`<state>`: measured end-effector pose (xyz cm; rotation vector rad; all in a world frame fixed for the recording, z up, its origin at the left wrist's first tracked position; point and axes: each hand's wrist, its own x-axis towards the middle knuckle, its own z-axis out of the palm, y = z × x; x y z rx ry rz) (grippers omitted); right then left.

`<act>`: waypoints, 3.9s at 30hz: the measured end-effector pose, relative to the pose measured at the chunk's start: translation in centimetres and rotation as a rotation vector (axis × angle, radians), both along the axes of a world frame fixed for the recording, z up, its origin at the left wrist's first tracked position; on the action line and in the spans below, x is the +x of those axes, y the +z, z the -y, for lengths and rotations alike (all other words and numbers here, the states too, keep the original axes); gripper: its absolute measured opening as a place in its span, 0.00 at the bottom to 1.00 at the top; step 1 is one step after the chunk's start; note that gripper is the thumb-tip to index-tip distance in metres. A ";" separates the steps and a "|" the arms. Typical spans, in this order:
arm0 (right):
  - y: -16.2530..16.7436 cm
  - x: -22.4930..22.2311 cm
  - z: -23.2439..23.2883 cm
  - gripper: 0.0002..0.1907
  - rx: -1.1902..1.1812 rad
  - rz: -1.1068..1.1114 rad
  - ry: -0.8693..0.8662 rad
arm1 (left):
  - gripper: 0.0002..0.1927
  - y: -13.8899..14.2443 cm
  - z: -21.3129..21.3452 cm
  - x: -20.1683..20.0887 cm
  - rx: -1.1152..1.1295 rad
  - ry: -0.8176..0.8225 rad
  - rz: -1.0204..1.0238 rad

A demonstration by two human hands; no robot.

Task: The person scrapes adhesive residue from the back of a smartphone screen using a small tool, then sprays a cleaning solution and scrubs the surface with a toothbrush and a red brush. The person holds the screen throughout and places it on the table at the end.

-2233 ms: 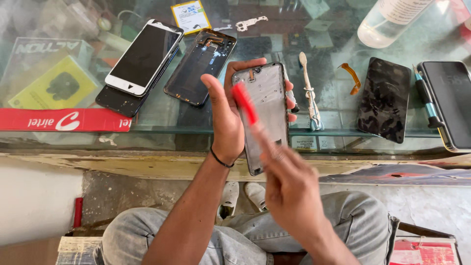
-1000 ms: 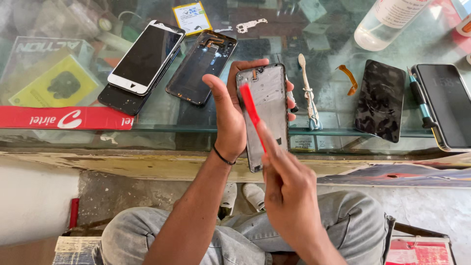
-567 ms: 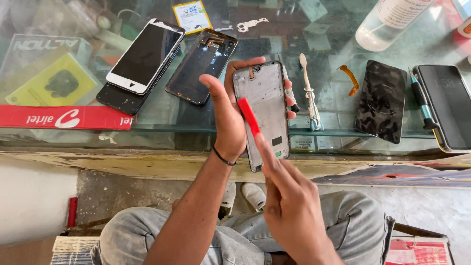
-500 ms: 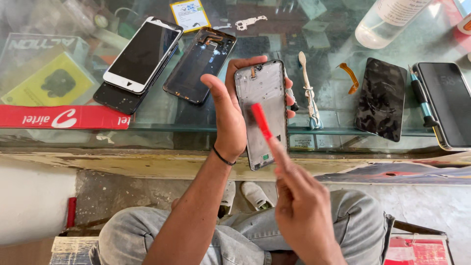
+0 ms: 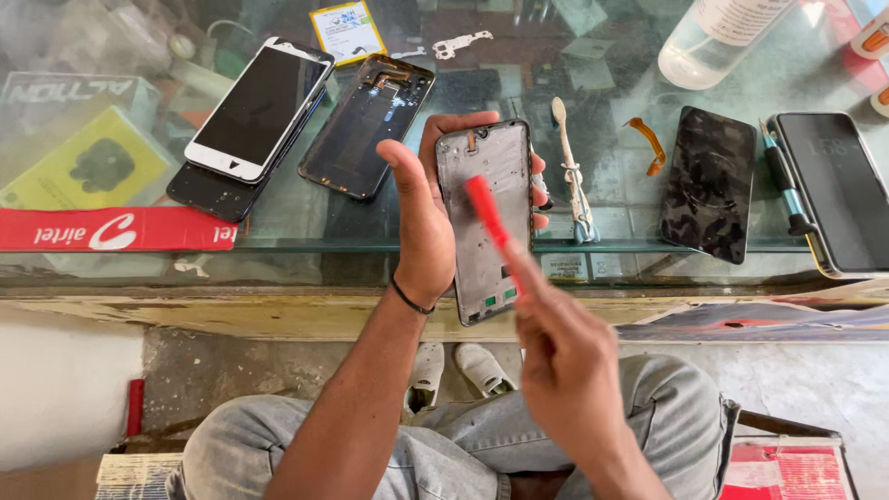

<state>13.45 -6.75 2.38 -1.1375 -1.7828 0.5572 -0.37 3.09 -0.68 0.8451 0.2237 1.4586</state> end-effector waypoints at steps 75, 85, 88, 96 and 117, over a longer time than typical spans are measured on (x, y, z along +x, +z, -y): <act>-7.2 2.3 2.0 0.26 -0.350 -1.126 0.052 | 0.40 3.2 5.5 1.2 -0.169 -0.333 0.314; -2.8 7.4 0.6 0.28 -0.227 -0.288 -0.289 | 0.37 3.4 3.3 -4.7 -0.077 -0.077 0.103; -0.6 8.8 -0.8 0.25 -0.069 0.105 -0.441 | 0.36 3.3 3.2 -5.5 -0.103 -0.065 0.122; 0.0 8.5 -6.6 0.14 0.131 0.556 -0.532 | 0.35 2.2 4.0 -5.5 -0.098 -0.131 0.148; -4.6 2.6 -0.7 0.17 -0.477 -1.091 0.043 | 0.36 3.2 3.4 -1.8 -0.308 0.012 -0.231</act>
